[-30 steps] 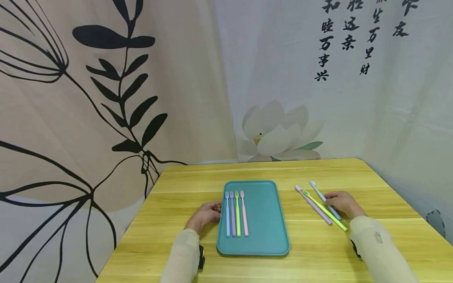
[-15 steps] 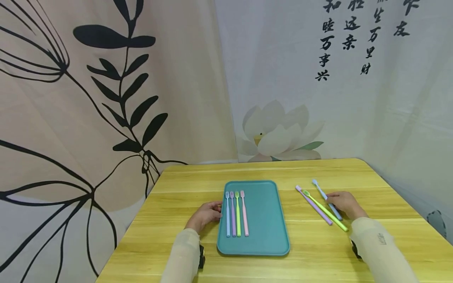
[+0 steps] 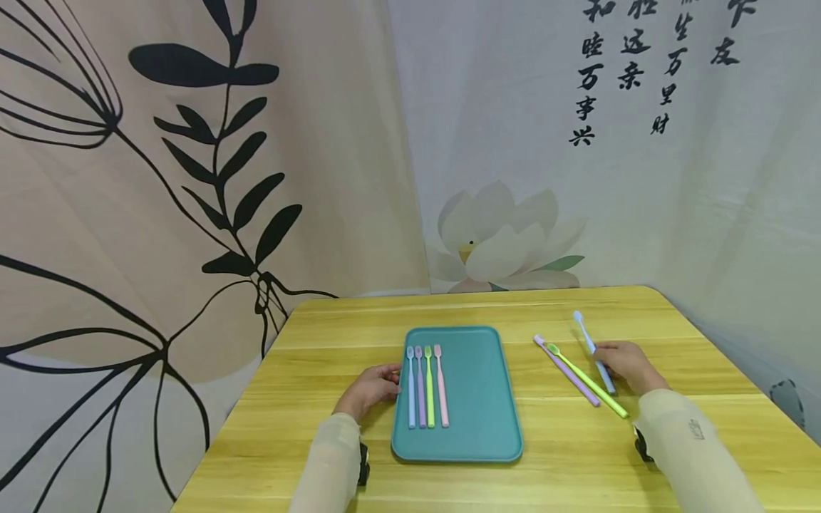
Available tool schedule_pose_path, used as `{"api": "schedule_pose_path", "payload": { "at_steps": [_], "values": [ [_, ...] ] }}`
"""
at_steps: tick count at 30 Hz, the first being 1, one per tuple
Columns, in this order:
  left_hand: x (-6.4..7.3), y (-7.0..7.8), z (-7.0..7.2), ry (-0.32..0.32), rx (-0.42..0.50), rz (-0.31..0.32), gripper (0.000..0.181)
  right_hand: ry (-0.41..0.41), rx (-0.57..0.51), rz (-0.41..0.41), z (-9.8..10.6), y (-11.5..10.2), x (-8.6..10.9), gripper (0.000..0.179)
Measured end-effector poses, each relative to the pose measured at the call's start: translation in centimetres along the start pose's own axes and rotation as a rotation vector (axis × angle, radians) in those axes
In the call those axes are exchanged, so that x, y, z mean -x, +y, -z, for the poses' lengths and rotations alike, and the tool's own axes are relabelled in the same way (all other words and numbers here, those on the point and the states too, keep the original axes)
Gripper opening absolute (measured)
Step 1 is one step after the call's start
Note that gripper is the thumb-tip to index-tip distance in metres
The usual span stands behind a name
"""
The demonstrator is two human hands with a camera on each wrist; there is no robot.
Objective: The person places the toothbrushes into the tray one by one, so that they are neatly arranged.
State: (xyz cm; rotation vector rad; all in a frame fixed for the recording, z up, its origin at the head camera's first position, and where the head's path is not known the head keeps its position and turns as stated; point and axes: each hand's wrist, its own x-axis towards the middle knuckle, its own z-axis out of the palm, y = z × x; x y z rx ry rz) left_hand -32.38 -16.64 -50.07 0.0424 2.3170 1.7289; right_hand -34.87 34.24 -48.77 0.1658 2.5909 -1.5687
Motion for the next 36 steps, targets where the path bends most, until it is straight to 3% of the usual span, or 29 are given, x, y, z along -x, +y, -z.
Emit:
{"api": "schedule_pose_path", "payload": {
  "at_steps": [24,36],
  "values": [
    [0.3,0.3,0.0,0.004,0.011,0.002,0.056,0.028,-0.114,0.0,-1.1,-2.7,0.1,0.059],
    [0.1,0.1,0.0,0.001,0.015,0.006,0.057,0.026,-0.173,0.017,-2.9,-3.9,-0.1,0.059]
  ]
}}
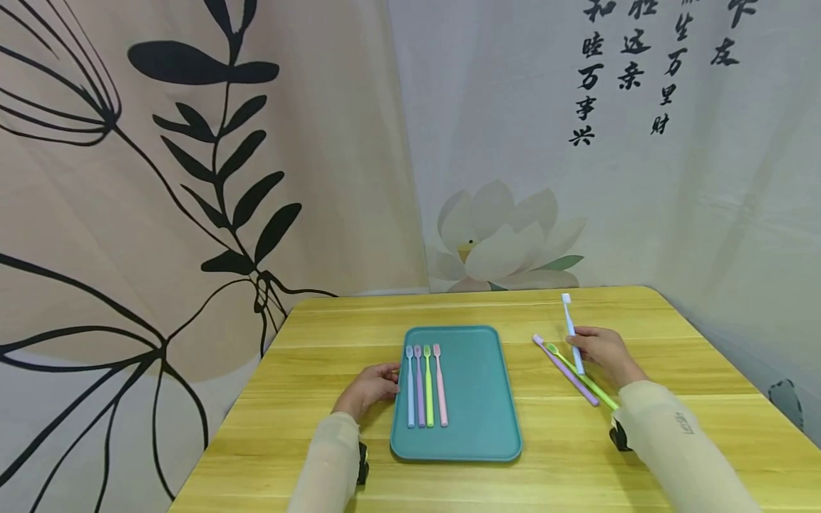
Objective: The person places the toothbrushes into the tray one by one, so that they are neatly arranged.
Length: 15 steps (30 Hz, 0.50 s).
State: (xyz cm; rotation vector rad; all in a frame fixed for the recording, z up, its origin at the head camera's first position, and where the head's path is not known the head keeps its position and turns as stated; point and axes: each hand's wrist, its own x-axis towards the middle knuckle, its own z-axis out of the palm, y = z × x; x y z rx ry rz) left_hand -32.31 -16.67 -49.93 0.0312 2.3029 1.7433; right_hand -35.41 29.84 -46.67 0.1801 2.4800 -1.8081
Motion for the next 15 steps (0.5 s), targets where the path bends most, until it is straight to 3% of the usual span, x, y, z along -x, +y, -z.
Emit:
{"api": "schedule_pose_path", "payload": {
  "at_steps": [7,15],
  "values": [
    [0.1,0.2,-0.1,0.003,-0.005,-0.003,0.057,0.012,-0.017,0.011,-1.3,-0.6,0.0,0.06],
    [0.0,0.2,-0.1,0.005,-0.003,0.003,0.056,0.021,-0.105,-0.013,-2.7,-1.0,-0.1,0.057]
  ]
}}
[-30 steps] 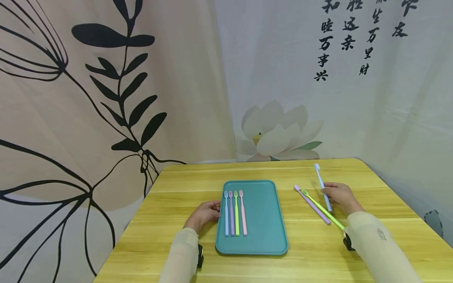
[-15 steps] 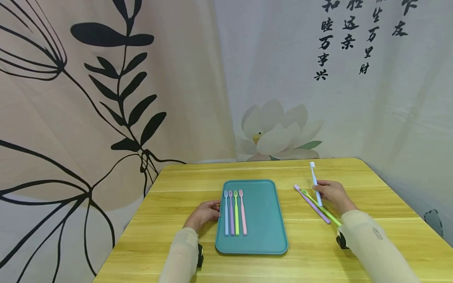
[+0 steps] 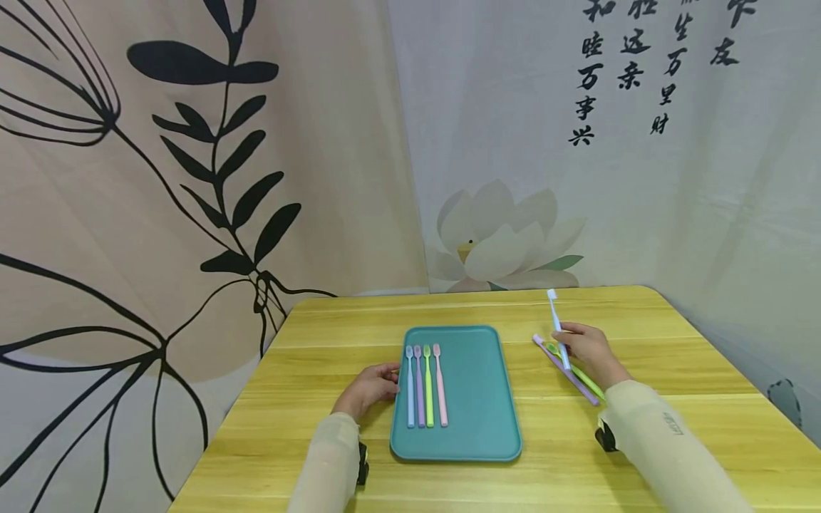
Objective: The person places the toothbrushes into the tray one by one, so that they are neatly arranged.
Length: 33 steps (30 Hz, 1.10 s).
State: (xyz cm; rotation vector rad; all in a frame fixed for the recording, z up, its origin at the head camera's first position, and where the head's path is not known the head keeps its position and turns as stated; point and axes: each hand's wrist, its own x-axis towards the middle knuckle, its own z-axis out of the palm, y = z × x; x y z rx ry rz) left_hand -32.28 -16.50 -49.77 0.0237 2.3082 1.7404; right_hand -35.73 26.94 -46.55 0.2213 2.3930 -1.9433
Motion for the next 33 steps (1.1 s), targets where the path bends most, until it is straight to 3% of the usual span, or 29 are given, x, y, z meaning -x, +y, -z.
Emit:
{"api": "schedule_pose_path", "payload": {
  "at_steps": [8,19,27,33],
  "values": [
    [0.0,0.0,0.0,0.004,-0.018,-0.003,0.056,-0.018,-0.014,-0.021,-1.7,-0.6,0.2,0.052],
    [-0.1,-0.1,0.1,0.002,-0.021,0.003,0.057,-0.019,-0.173,-0.034,-3.3,-1.0,0.4,0.055],
    [-0.1,0.0,0.1,0.006,-0.015,0.0,0.056,0.026,-0.136,-0.032,-4.2,-1.2,0.5,0.047],
    [-0.2,-0.1,0.2,-0.002,-0.016,0.001,0.057,0.007,-0.124,-0.069,-5.1,-1.5,0.9,0.045]
  ]
}}
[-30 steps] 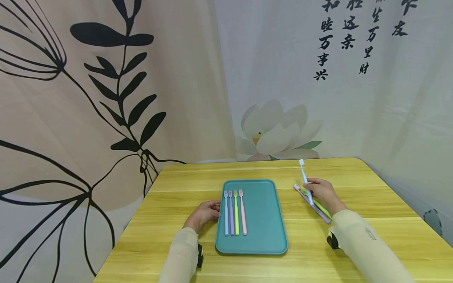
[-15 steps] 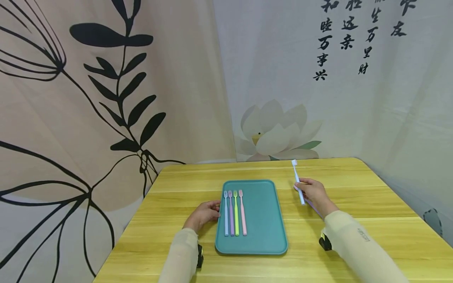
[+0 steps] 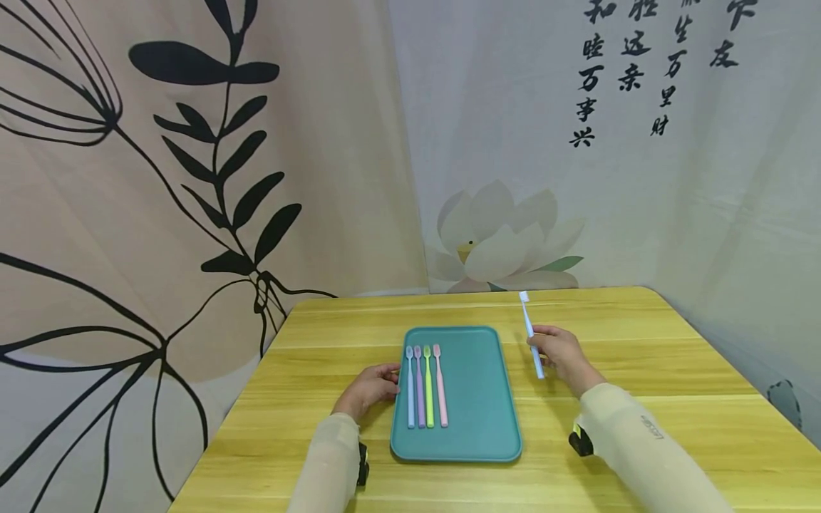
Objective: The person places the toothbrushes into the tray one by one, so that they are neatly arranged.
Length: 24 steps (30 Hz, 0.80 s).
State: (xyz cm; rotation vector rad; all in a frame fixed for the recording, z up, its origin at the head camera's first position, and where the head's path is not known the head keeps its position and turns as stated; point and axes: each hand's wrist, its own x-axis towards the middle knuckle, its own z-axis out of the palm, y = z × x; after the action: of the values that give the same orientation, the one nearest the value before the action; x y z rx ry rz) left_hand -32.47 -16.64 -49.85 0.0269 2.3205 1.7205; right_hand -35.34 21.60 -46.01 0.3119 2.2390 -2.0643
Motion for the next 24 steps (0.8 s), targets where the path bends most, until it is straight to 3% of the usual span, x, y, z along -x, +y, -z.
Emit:
{"api": "schedule_pose_path", "payload": {
  "at_steps": [13,24],
  "values": [
    [0.1,0.0,-0.1,0.005,0.006,-0.009,0.057,-0.041,-0.025,0.011,-2.2,0.0,1.1,0.046],
    [0.0,-0.1,-0.2,0.008,0.004,-0.005,0.056,-0.02,-0.065,0.008,-4.3,0.9,1.1,0.043]
  ]
}}
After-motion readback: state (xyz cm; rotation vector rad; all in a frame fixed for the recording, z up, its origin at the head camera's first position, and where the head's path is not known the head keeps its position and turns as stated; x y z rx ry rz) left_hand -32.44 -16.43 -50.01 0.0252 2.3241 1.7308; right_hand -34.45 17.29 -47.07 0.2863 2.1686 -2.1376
